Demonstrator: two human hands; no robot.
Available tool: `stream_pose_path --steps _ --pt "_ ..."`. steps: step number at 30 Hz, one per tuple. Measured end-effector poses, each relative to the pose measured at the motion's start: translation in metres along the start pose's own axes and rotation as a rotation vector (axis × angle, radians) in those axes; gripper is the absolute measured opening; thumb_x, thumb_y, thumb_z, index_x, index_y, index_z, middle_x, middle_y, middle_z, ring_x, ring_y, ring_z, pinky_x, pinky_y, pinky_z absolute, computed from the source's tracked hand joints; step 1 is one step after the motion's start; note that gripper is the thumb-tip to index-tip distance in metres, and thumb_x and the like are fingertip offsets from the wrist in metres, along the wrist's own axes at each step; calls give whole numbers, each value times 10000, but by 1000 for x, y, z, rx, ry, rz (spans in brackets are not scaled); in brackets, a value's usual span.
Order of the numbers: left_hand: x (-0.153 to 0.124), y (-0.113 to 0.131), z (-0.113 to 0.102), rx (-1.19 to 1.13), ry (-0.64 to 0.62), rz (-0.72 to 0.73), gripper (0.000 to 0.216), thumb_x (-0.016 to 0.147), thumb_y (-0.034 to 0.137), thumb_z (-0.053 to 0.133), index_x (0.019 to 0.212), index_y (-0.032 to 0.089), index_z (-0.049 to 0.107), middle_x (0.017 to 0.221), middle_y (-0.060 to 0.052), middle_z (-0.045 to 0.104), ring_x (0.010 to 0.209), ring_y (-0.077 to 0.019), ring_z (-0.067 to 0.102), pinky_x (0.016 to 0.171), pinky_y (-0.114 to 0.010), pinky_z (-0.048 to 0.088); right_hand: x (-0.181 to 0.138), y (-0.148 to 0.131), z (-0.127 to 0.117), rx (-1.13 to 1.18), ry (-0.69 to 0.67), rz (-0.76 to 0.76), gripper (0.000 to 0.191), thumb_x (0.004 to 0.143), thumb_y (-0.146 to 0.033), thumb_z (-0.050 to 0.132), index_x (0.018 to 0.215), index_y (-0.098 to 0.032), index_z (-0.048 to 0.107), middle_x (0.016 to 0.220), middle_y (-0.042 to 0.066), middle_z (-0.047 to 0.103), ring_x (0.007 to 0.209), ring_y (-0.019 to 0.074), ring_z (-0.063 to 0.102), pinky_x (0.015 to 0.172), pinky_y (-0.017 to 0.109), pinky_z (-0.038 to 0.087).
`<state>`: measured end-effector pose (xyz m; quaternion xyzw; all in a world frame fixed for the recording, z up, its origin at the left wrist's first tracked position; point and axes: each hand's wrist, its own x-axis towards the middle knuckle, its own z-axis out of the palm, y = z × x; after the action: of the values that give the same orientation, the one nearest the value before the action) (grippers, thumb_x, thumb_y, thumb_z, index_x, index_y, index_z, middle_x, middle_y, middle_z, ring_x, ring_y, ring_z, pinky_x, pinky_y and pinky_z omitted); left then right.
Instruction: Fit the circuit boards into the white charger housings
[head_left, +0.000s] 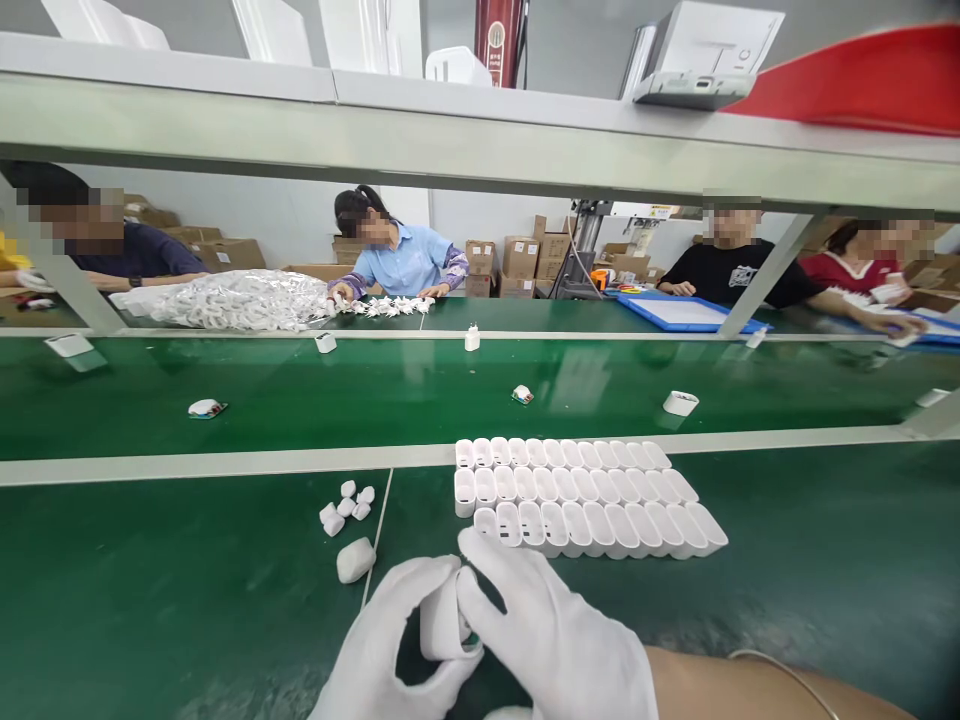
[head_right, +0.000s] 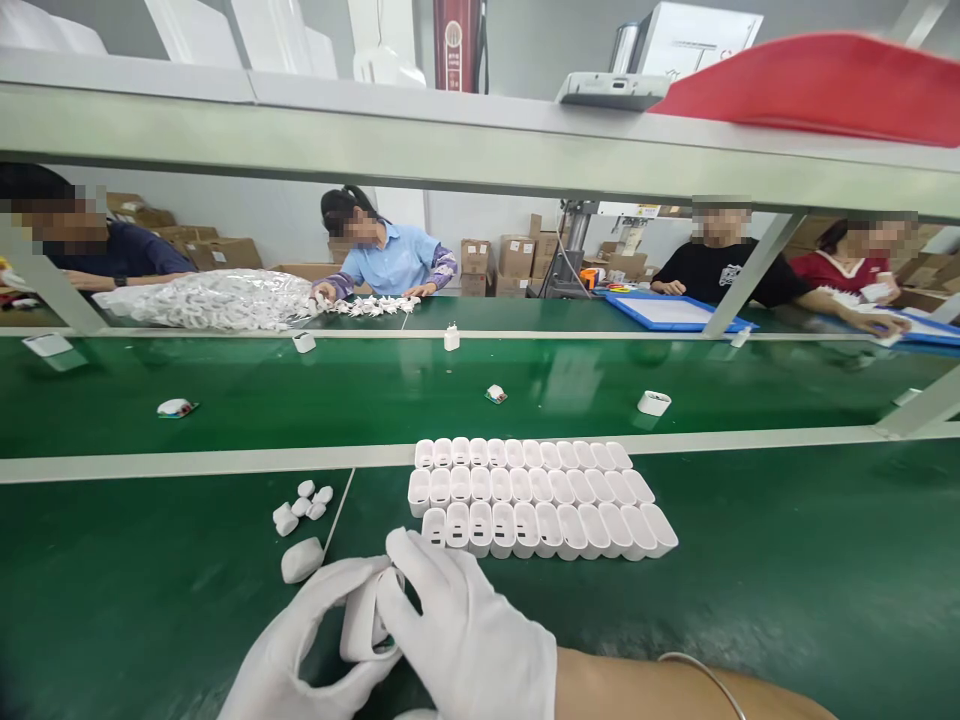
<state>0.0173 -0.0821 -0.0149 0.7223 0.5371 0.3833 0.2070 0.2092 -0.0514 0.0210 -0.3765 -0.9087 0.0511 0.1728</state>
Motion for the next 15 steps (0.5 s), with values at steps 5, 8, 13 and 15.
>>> stream_pose_path --steps 5,8,13,15 --pt "-11 3 9 18 58 -74 594 761 189 551 1331 301 425 1252 -46 622 1065 -230 658 868 -306 590 1 11 -3 382 -1 -106 278 804 -331 667 1060 -235 620 1142 53 639 935 198 598 809 289 487" --pt "-16 -6 13 -1 -26 21 688 799 235 597 1421 328 320 1208 -26 659 1001 -210 686 875 -275 585 5 19 -5 596 74 -36 113 838 -238 650 945 -223 683 842 -1 670 757 120 591 754 219 460" --pt "-10 -3 10 99 -188 160 1049 742 251 718 1501 355 2 1002 37 725 853 -181 709 764 -217 588 6 20 6 719 -107 -46 137 825 -253 675 713 -193 726 602 -45 554 574 71 494 579 184 402" --pt "-9 2 9 197 -236 162 1190 696 231 761 1490 334 -119 944 48 731 777 -183 706 672 -213 584 5 22 9 775 -156 -49 182 834 -323 673 736 -190 749 606 -42 566 578 73 511 574 182 409"
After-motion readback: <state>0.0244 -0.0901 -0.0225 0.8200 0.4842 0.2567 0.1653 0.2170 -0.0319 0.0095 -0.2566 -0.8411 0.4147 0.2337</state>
